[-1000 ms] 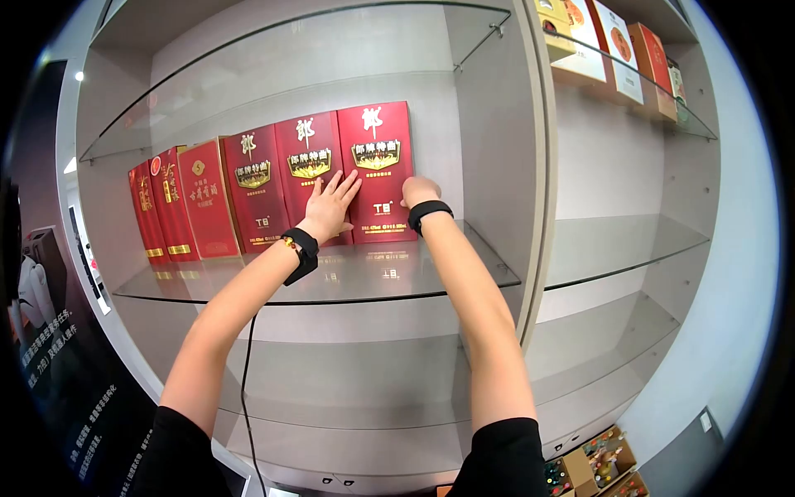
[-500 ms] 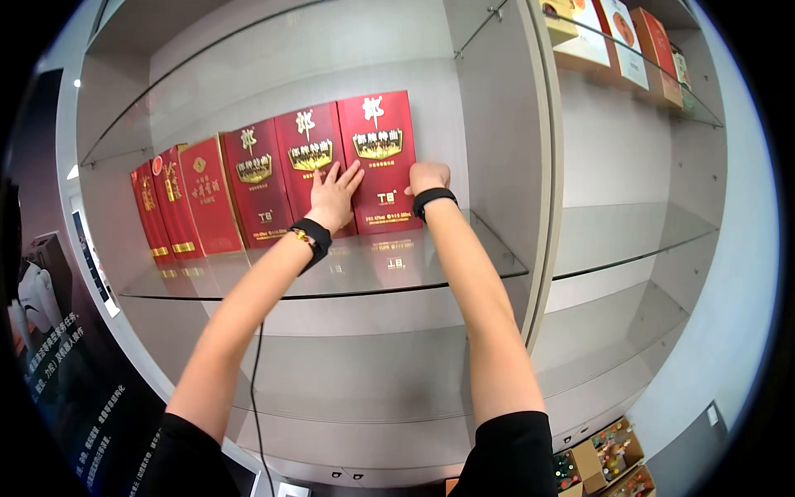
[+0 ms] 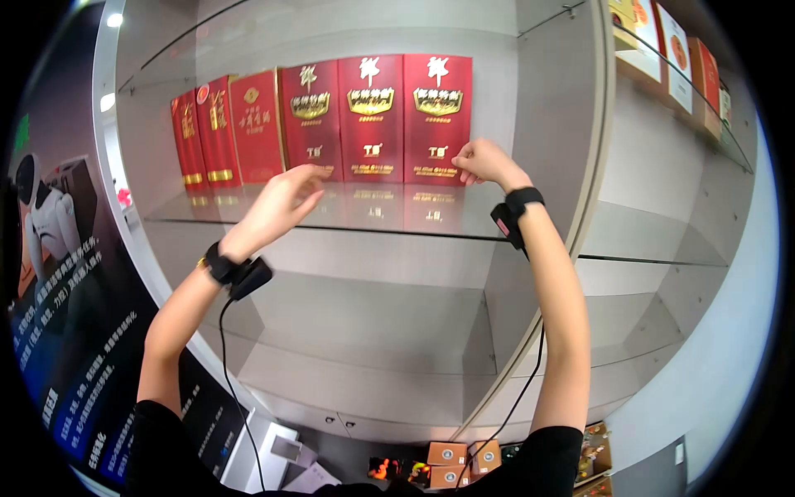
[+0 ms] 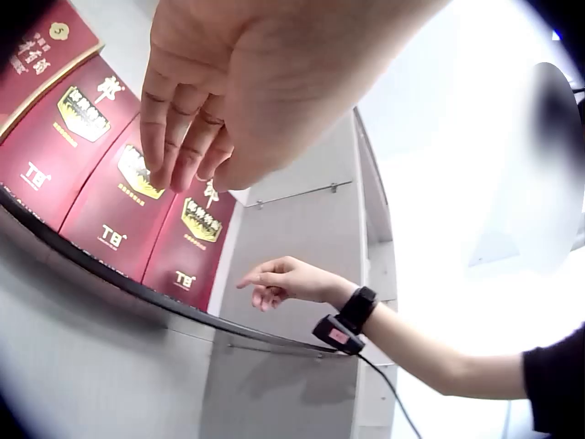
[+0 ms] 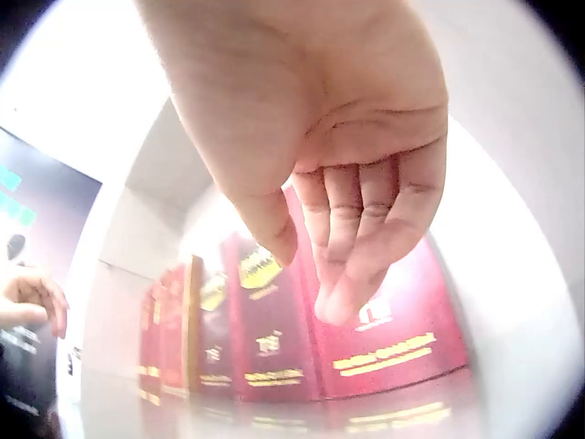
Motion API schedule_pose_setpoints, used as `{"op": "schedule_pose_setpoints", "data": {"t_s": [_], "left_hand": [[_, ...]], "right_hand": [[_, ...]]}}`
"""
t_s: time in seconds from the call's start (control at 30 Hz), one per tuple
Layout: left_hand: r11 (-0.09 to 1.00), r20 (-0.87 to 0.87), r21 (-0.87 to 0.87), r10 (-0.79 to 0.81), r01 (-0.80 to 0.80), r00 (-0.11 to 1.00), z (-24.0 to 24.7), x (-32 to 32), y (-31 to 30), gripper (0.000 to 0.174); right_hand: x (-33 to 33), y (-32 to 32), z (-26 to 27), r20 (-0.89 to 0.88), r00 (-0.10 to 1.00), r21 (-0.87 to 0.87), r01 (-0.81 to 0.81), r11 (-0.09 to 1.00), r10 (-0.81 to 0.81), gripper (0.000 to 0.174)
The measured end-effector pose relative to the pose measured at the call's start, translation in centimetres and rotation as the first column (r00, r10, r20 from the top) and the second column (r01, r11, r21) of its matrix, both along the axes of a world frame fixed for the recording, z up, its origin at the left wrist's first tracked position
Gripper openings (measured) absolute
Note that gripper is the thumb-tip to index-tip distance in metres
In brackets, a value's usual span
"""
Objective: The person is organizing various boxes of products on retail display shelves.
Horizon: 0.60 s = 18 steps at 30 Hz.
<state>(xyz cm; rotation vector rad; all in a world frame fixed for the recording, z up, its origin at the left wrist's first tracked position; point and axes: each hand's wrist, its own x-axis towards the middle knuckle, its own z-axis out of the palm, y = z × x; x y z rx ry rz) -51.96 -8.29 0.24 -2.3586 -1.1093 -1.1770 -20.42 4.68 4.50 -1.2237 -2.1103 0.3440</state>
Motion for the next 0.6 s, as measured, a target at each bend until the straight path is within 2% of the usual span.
{"op": "schedule_pose_setpoints", "data": {"t_s": [0.03, 0.1, 0.17, 0.2, 0.27, 0.3, 0.37, 0.43, 0.47, 0.5, 0.57, 0.6], "left_hand": [[0.999, 0.002, 0.033, 0.005, -0.005, 1.000, -1.2, -0.8, -3.0, 0.019], [0.998, 0.028, -0.022, 0.054, -0.053, 0.998, -4.1, -2.6, -8.6, 0.012], [0.987, 0.064, -0.132, 0.105, -0.096, 0.992, -7.7, -4.5, -13.3, 0.004], [0.972, 0.071, -0.193, 0.149, -0.133, 0.986, -9.6, -5.5, -15.4, 0.004], [0.920, 0.134, -0.341, 0.250, -0.192, 0.959, -15.1, -8.1, -18.8, 0.005], [0.835, 0.201, -0.501, 0.367, -0.226, 0.908, -17.8, -9.1, -20.5, 0.006], [0.703, 0.297, -0.629, 0.612, -0.332, 0.733, -26.2, -11.5, -23.8, 0.008], [0.560, 0.300, -0.720, 0.784, -0.410, 0.543, -34.5, -12.6, -29.1, 0.010], [0.495, 0.335, -0.786, 0.845, -0.371, 0.417, -36.9, -12.3, -31.7, 0.009], [0.411, 0.333, -0.854, 0.903, -0.320, 0.271, -39.1, -11.9, -33.9, 0.011], [0.371, 0.296, -0.873, 0.919, -0.317, 0.259, -38.5, -10.8, -35.8, 0.011], [0.358, 0.242, -0.870, 0.909, -0.338, 0.339, -38.4, -11.3, -36.5, 0.012]], "right_hand": [[-0.6, -2.2, -0.5, -0.071, 0.994, 0.029, -0.079, 0.996, 0.081, 0.021], [-1.4, -6.4, -2.0, -0.086, 0.977, 0.164, -0.179, 0.970, 0.195, 0.020], [-2.0, -11.1, -4.1, -0.041, 0.973, 0.243, -0.212, 0.947, 0.228, 0.018], [-2.0, -13.5, -5.6, -0.054, 0.973, 0.203, -0.207, 0.957, 0.223, 0.017], [-1.9, -17.1, -10.4, -0.089, 0.962, 0.079, -0.252, 0.965, 0.258, 0.016], [-1.7, -18.8, -13.1, -0.116, 0.948, -0.004, -0.300, 0.954, 0.297, 0.016], [-1.8, -20.9, -20.2, -0.256, 0.905, -0.282, -0.405, 0.870, 0.339, 0.016], [-2.5, -22.1, -29.1, -0.355, 0.924, -0.588, -0.337, 0.736, 0.139, 0.017], [-2.7, -22.9, -35.2, -0.137, 0.989, -0.608, -0.134, 0.782, 0.062, 0.019], [-3.0, -23.7, -40.1, 0.082, 0.996, -0.563, 0.062, 0.824, -0.019, 0.022], [-4.0, -26.1, -43.6, 0.014, 0.997, -0.738, -0.044, 0.673, 0.081, 0.027], [-4.8, -26.0, -42.9, 0.066, 0.981, -0.743, -0.075, 0.665, 0.184, 0.027]]}}
